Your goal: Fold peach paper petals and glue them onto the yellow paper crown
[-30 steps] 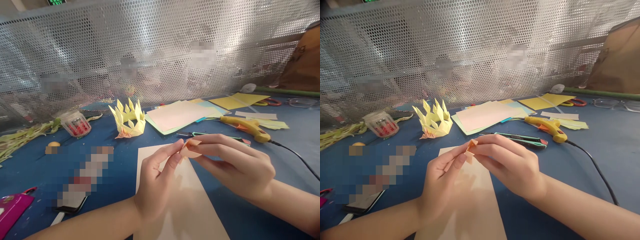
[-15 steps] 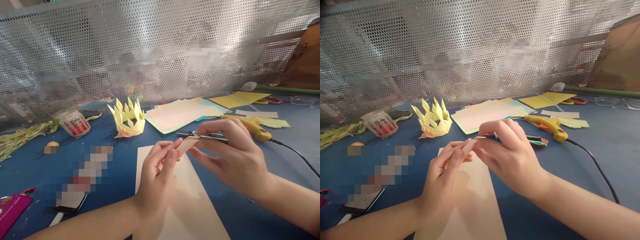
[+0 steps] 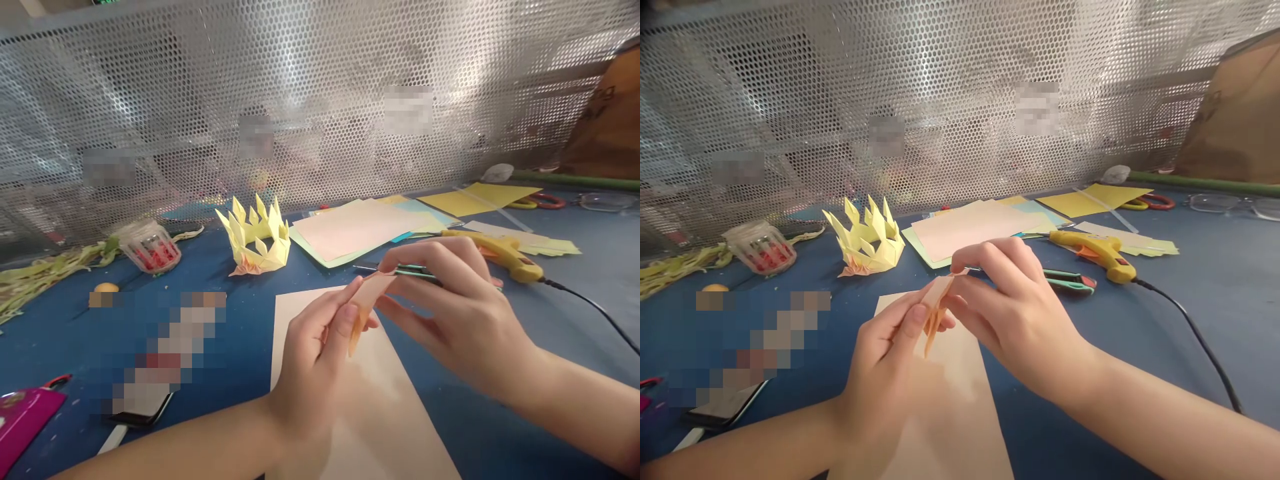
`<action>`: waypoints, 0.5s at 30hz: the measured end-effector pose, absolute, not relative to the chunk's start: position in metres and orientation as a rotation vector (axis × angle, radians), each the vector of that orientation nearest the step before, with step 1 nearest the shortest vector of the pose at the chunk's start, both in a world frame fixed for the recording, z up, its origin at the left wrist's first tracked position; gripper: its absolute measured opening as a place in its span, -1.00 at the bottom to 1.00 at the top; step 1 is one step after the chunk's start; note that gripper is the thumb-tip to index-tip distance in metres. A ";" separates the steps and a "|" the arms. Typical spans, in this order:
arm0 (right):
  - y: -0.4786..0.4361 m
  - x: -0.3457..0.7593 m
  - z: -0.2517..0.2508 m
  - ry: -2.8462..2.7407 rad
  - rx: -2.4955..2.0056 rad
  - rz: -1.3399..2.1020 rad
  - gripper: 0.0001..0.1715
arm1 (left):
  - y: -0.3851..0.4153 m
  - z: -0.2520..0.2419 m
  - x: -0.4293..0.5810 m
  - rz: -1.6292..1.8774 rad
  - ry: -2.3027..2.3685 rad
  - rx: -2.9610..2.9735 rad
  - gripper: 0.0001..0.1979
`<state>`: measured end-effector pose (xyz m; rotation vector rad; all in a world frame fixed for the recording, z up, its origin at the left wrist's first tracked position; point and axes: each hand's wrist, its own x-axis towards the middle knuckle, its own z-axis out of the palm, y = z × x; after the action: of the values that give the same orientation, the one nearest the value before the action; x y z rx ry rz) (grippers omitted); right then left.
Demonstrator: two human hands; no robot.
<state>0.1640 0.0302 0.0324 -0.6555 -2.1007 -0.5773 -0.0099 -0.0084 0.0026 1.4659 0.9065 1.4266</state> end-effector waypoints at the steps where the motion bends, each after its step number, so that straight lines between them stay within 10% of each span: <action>1: 0.031 0.164 0.032 -2.103 -0.646 -0.571 -0.86 | -0.008 0.003 -0.010 1.410 0.917 1.434 -0.69; 15: 0.025 0.160 0.033 -2.000 -0.679 -0.722 -0.78 | -0.006 0.003 -0.010 1.268 0.915 1.394 -0.68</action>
<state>0.1603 0.0248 0.0332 -0.6794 -1.9998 -0.7222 -0.0100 -0.0057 0.0033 1.3937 0.9154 1.2675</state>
